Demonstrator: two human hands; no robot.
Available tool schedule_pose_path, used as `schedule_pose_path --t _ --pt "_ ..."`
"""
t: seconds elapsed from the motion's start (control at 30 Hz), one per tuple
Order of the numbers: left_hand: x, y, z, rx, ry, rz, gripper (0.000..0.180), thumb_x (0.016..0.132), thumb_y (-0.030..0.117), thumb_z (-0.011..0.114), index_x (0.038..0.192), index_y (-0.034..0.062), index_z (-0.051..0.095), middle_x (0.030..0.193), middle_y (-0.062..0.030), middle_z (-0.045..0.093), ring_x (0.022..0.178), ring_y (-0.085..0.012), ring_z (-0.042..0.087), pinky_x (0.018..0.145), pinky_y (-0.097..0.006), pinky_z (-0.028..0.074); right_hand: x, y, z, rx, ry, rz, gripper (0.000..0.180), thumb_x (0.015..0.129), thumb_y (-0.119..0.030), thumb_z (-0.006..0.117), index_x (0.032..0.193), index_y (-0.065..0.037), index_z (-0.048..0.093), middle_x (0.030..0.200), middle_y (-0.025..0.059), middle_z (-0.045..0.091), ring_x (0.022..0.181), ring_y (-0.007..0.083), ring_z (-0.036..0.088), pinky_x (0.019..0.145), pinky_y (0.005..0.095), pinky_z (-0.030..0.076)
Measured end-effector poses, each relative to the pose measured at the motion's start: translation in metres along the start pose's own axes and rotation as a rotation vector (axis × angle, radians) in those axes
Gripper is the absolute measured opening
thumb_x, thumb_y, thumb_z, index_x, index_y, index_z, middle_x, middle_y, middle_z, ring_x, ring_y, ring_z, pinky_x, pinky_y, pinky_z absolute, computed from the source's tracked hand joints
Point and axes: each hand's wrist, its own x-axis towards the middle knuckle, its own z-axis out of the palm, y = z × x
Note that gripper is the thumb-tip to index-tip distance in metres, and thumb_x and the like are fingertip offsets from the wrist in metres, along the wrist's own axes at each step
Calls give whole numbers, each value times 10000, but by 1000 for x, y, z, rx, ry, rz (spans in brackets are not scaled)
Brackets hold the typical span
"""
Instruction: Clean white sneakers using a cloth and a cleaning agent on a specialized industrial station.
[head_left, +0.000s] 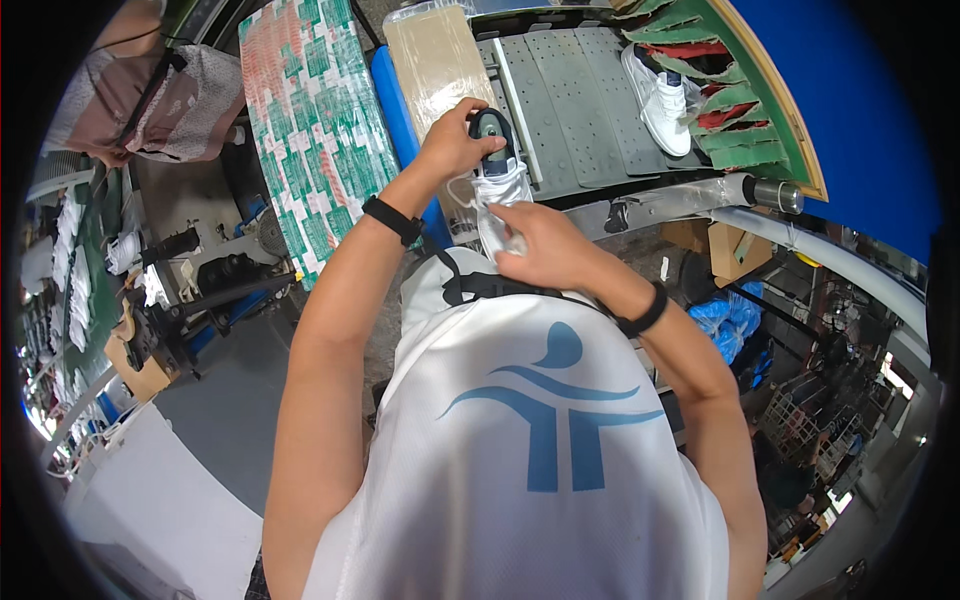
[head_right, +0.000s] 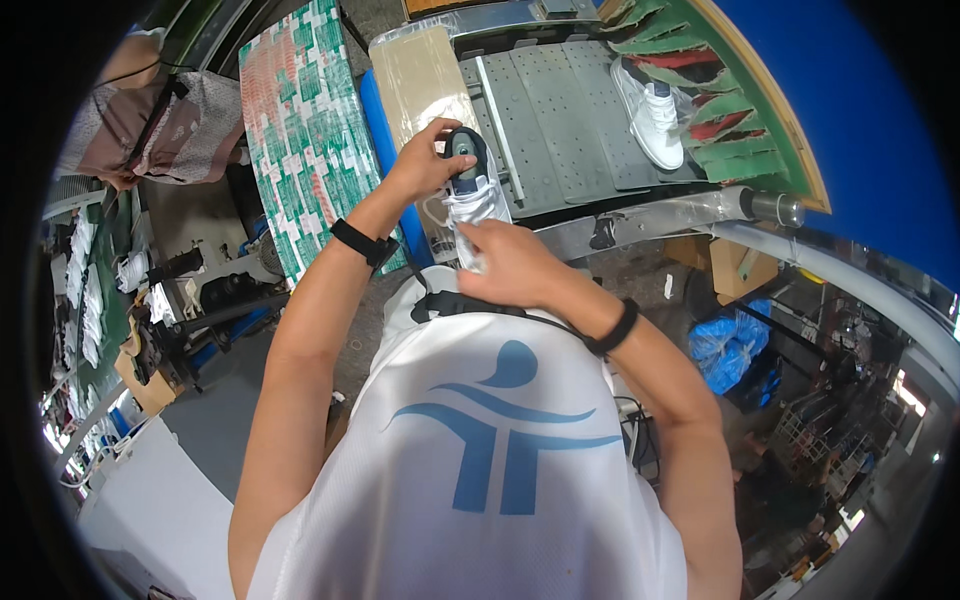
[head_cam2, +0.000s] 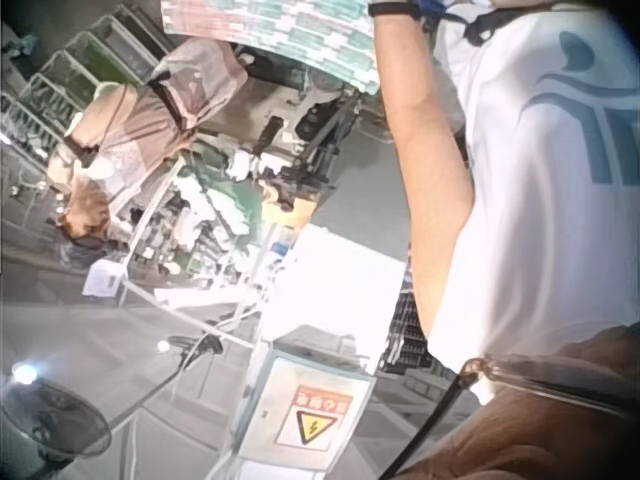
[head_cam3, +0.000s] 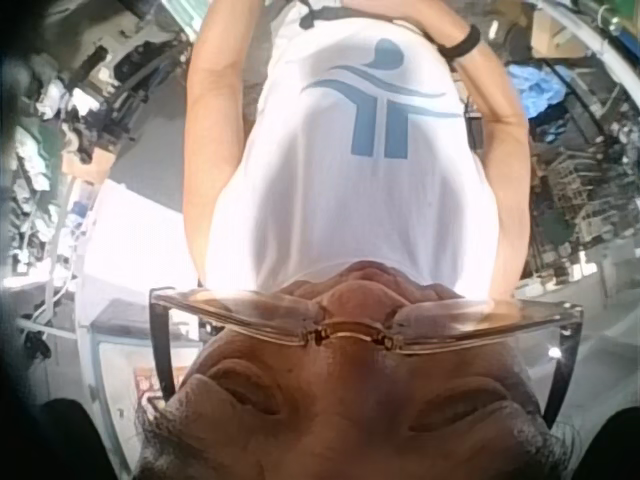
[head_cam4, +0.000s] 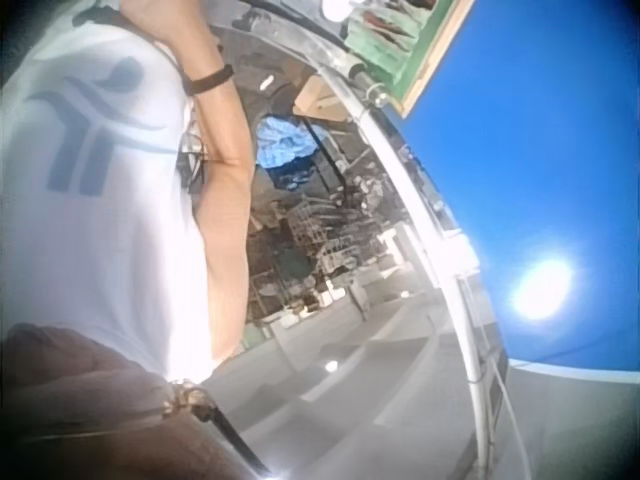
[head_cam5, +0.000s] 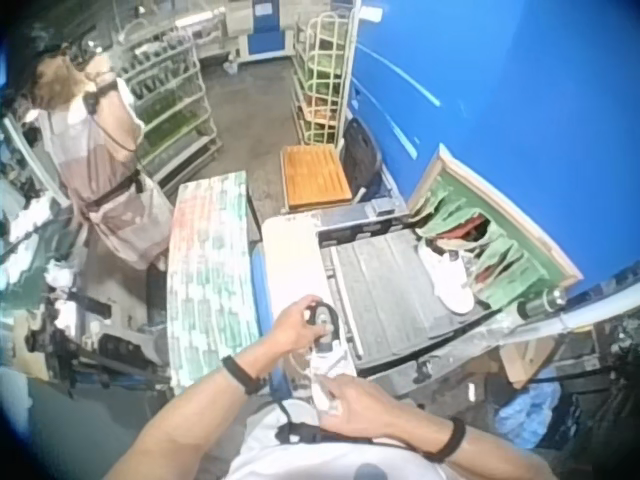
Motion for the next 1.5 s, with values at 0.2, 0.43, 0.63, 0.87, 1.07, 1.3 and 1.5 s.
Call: schedule_pose_path --t 0.2,0.43,0.63,0.87,1.07,1.3,1.5 --pt "1 6 1 -16 -60 -21 663 897 164 922 1468 79 595 1317 -173 717 1036 -238 760 822 -366 632 -45 -3 -40 -56 -69 126 721 853 -235 734 1490 68 584 1092 217 682 1029 414 683 941 481 551" --pt "0 9 2 2 -19 -14 669 822 231 964 1383 50 650 1203 -193 773 1064 -317 775 951 -413 600 1 -1 -11 -104 26 33 694 872 -250 724 1480 54 585 1053 220 681 998 420 682 897 490 552" --pt "-1 4 2 -50 -9 -23 669 815 224 971 1379 53 654 1210 -175 771 1061 -298 772 940 -397 603 17 9 13 171 -81 64 627 867 -262 671 1375 106 678 1170 330 753 1102 454 741 992 441 571" --pt "7 -6 2 -75 -30 -1 665 815 222 963 1379 42 661 1226 -179 770 1076 -272 772 936 -383 609 -55 20 -48 255 -77 132 560 913 -188 679 1408 73 672 1125 238 765 1046 357 747 964 419 563" --pt "12 -3 10 -15 -90 -48 820 791 347 947 1442 -11 599 1257 -269 749 1136 -337 767 968 -403 614 -26 28 -22 32 188 106 717 878 -215 748 1526 41 578 1133 188 694 1071 362 698 970 424 549" --pt "13 2 27 156 -42 -125 881 820 314 878 1540 -15 491 1310 -283 701 1210 -366 706 1050 -408 562 -30 34 -19 -292 128 -66 744 847 -276 760 1452 121 589 1090 264 684 1013 435 690 918 506 561" --pt "16 -1 42 129 -143 -129 937 811 389 826 1604 79 434 1418 -312 569 1219 -446 679 1027 -448 563 -33 12 -35 -346 -33 38 718 841 -290 753 1404 131 608 1006 245 667 927 444 671 904 504 538"
